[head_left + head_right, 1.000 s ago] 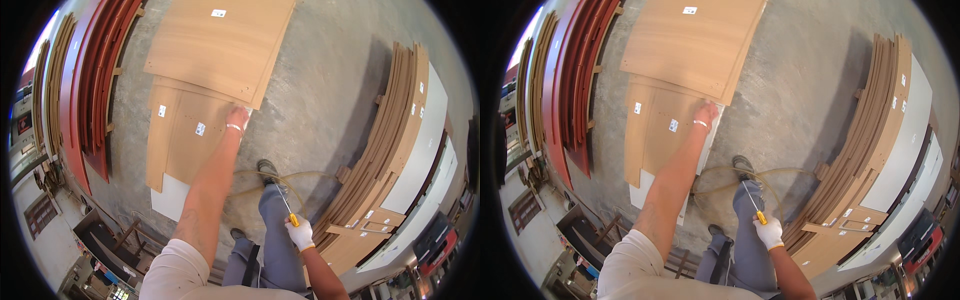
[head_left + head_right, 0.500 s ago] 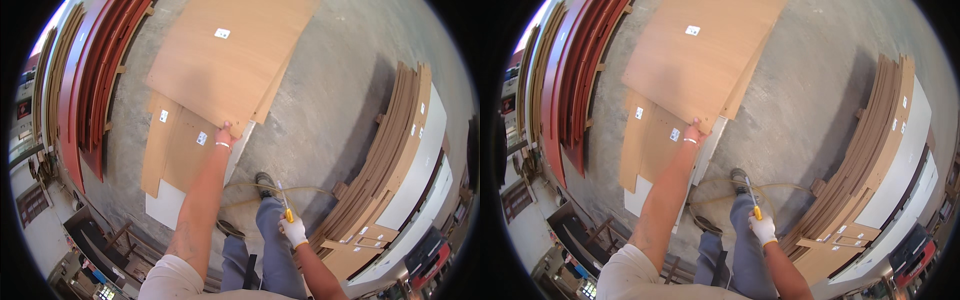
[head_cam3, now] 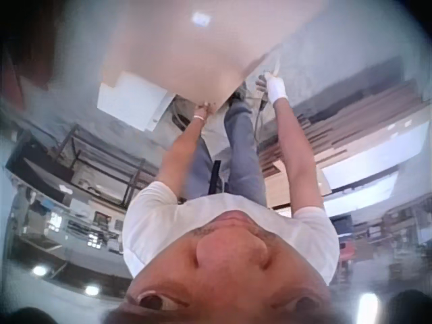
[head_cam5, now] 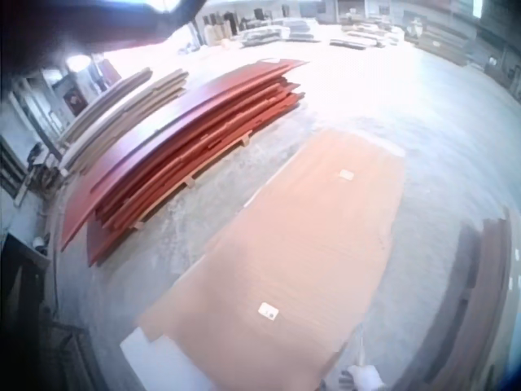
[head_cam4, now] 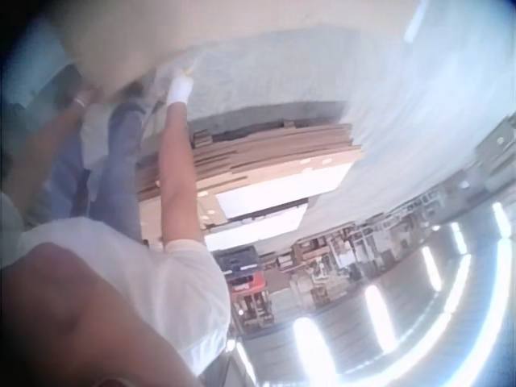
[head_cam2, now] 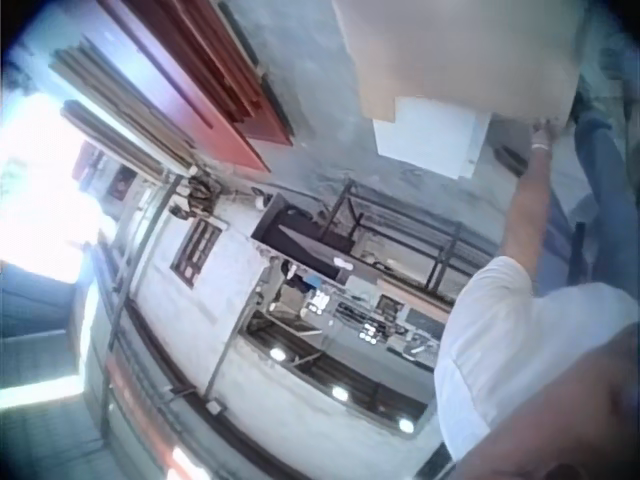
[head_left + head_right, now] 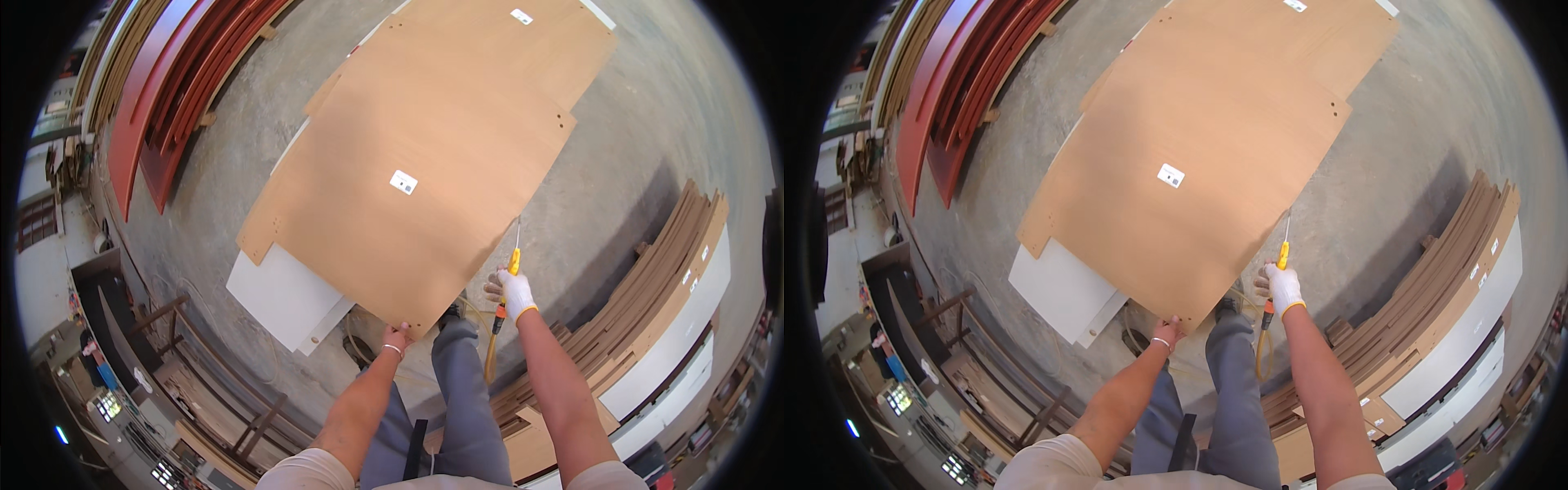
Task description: The person repeatedly picks up flat wooden panels from the floor, uses a yellow-handled tool to work on pre-drilled holes, and places the panels onto a workbench. The person handles multiple panels one at a time throughout the clip.
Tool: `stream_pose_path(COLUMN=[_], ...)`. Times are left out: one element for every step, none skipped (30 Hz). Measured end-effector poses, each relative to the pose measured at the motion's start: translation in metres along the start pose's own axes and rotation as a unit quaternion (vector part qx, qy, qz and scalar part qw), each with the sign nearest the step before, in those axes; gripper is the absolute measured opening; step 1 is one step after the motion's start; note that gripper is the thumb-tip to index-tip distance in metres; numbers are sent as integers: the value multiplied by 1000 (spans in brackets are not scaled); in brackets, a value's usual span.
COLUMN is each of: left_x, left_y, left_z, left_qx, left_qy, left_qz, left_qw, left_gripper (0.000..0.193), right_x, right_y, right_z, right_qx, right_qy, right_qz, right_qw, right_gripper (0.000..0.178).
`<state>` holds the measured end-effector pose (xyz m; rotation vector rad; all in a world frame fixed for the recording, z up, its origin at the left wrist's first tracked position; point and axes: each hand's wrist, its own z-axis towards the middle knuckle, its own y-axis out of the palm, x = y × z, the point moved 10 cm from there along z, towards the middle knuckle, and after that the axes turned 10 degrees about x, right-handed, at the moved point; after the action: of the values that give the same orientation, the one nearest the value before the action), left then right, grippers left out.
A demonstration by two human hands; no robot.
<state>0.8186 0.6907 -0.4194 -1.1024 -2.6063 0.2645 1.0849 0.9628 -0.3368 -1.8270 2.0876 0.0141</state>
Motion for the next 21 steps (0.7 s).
stream_pose_path(left_x=[-21,-46,-59,-69,-87,-108,-115,-121,-131,-144,-156,-163,-167,-170,-173,-176,-177,-175,-170,-169,-167], left_y=[-21,-46,-40,-51,-82,-113,-118,-123,-139,-155,-168,-176,-186,-201,-211,-221,-238,-251,-261,-267,-273], left_z=[2,10,11,17,19,16,14,13,8,0,-8,-21,-34,-46,-61,-74,-90,-103,-115,-127,-136], left_qx=[2,10,-16,-26,-9,10,-2,-19,-23,-22,-26,-26,-38,-42,-53,-64,-69,-78,-92,-119,-144], left_qy=[-9,-18,-29,-29,-29,-29,-35,-41,-46,-57,-64,-72,-73,-83,-91,-98,-94,-87,-79,-65,-50], left_qz=[-7,-18,-6,-4,-23,-45,-21,-2,9,2,-5,-20,7,-6,-13,-21,-19,-16,-10,7,23], left_qw=[1000,1000,999,999,999,999,999,999,999,998,998,997,997,996,994,993,993,993,993,991,988], left_gripper=[39,39,39,39,39,38,38,37,36,36,35,35,35,34,33,32,30,28,26,25,25], right_x=[2,10,15,16,14,10,12,14,18,25,28,32,37,39,37,32,34,27,21,14,6], right_y=[7,15,-1,-3,20,45,36,22,28,31,33,41,42,49,44,45,54,65,70,77,96], right_z=[6,15,42,52,43,24,35,49,45,41,35,23,12,-7,-19,-35,-64,-99,-129,-160,-196], right_qx=[-4,-13,-130,-133,-61,9,20,32,7,2,-15,-38,-22,-8,-8,-34,-49,-63,-50,-36,-53], right_qy=[1,4,1,-10,-10,-16,-13,-16,-25,-18,-39,-59,-85,-111,-138,-193,-204,-220,-236,-252,-258], right_qz=[-1,-6,83,77,51,19,22,23,41,66,50,27,-13,-50,-33,-25,-32,-37,-26,-13,-40], right_qw=[1000,1000,988,988,997,1000,999,999,999,998,998,997,996,993,990,980,977,973,970,967,964], right_gripper=[13,13,12,11,9,8,12,17,19,17,18,19,20,21,25,22,21,20,19,18,23])
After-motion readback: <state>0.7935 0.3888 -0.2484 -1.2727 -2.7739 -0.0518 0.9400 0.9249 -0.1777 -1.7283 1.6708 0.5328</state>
